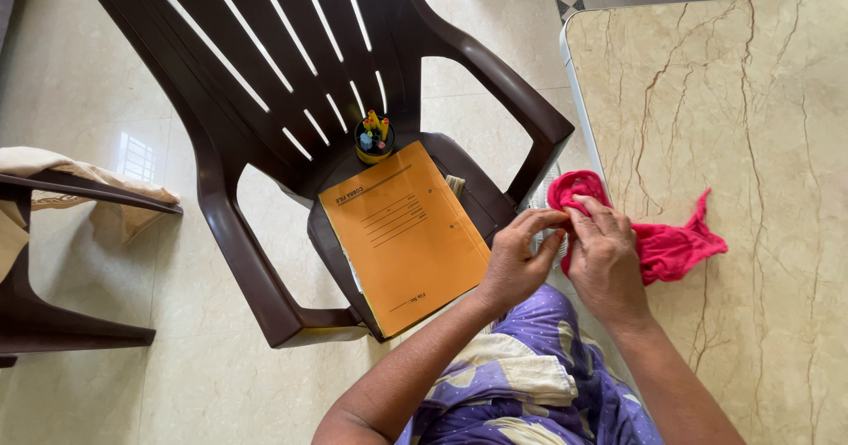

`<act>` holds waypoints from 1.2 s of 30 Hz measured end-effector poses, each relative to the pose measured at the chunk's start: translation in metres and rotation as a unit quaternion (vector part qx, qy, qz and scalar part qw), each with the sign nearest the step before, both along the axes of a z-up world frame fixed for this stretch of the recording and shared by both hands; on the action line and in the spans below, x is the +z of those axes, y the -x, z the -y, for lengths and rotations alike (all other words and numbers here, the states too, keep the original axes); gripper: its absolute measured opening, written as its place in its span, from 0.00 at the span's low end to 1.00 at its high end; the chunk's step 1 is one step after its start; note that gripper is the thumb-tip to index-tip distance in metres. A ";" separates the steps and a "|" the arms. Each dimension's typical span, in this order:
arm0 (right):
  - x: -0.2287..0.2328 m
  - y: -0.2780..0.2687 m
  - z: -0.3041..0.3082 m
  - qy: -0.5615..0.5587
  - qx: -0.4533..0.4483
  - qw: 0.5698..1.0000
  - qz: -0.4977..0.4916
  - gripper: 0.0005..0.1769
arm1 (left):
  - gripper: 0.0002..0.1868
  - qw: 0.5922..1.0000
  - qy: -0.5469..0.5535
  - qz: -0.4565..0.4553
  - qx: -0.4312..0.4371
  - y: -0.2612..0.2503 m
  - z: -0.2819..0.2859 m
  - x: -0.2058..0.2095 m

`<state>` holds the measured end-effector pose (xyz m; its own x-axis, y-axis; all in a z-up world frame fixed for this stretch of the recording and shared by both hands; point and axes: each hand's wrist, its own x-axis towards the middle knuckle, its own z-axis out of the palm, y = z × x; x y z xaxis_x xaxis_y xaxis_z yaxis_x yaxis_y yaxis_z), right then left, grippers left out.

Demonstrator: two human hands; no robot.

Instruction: The person wipes a small decorative plant pot and its purple artificial flowers using a red cloth, then cleans the surface of the desk and an envelope on a nearby chair.

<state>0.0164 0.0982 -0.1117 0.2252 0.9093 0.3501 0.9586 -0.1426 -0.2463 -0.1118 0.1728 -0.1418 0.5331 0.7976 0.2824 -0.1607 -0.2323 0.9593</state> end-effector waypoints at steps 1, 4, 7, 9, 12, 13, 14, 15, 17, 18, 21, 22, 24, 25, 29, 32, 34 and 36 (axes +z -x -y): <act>-0.003 0.002 -0.004 0.004 0.006 1.000 -0.006 0.21 | 0.12 1.000 0.003 0.004 0.011 0.002 -0.002 -0.003; -0.013 0.011 -0.021 0.012 0.023 0.999 -0.020 0.20 | 0.09 0.999 0.023 0.011 0.041 0.007 -0.015 -0.015; -0.025 0.021 -0.039 0.021 0.039 0.998 -0.033 0.21 | 0.08 0.996 0.067 0.006 0.065 0.013 -0.029 -0.032; -0.032 0.028 -0.049 0.024 0.051 0.997 -0.052 0.21 | 0.07 0.993 0.086 -0.001 0.083 0.020 -0.037 -0.046; -0.041 0.033 -0.064 0.039 0.072 0.996 -0.043 0.21 | 0.07 0.987 0.132 0.017 0.086 0.025 -0.053 -0.072; -0.042 0.035 -0.068 0.045 0.080 0.995 -0.038 0.22 | 0.06 0.984 0.150 0.028 0.091 0.026 -0.058 -0.082; -0.043 0.036 -0.071 0.051 0.089 0.994 -0.032 0.23 | 0.06 0.980 0.167 0.039 0.096 0.027 -0.064 -0.093; -0.044 0.038 -0.074 0.057 0.097 0.993 -0.027 0.24 | 0.06 0.976 0.185 0.049 0.103 0.029 -0.070 -0.104; -0.044 0.040 -0.079 0.071 0.095 0.992 -0.031 0.25 | 0.06 0.969 0.206 0.072 0.119 0.032 -0.085 -0.126; -0.044 0.040 -0.081 0.079 0.094 0.992 -0.033 0.26 | 0.06 0.964 0.216 0.082 0.128 0.034 -0.092 -0.137; -0.046 0.041 -0.083 0.081 0.094 0.992 -0.038 0.26 | 0.07 0.950 0.246 0.091 0.168 0.042 -0.110 -0.162; -0.046 0.040 -0.083 0.081 0.096 0.992 -0.034 0.26 | 0.07 0.948 0.252 0.078 0.180 0.046 -0.116 -0.168; -0.048 0.040 -0.082 0.079 0.100 0.992 -0.025 0.26 | 0.07 0.942 0.263 0.053 0.204 0.055 -0.128 -0.180; -0.048 0.040 -0.081 0.081 0.101 0.991 -0.027 0.26 | 0.06 0.937 0.267 0.056 0.220 0.060 -0.135 -0.186; -0.046 0.036 -0.079 0.075 0.105 0.991 -0.027 0.26 | 0.06 0.917 0.277 0.040 0.284 0.076 -0.168 -0.218; -0.045 0.034 -0.077 0.069 0.108 0.991 -0.023 0.26 | 0.07 0.901 0.279 -0.007 0.332 0.087 -0.190 -0.240; -0.045 0.033 -0.076 0.070 0.110 0.991 -0.019 0.26 | 0.06 0.889 0.286 -0.036 0.357 0.092 -0.204 -0.249; -0.047 0.033 -0.074 0.072 0.112 0.991 -0.010 0.26 | 0.07 0.876 0.299 -0.056 0.375 0.092 -0.217 -0.252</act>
<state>-0.0165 0.1726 -0.1587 0.0181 0.9776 0.2099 0.9652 0.0377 -0.2589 -0.2037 0.3893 -0.3942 -0.2062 0.9229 -0.3253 -0.0744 0.3167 0.9456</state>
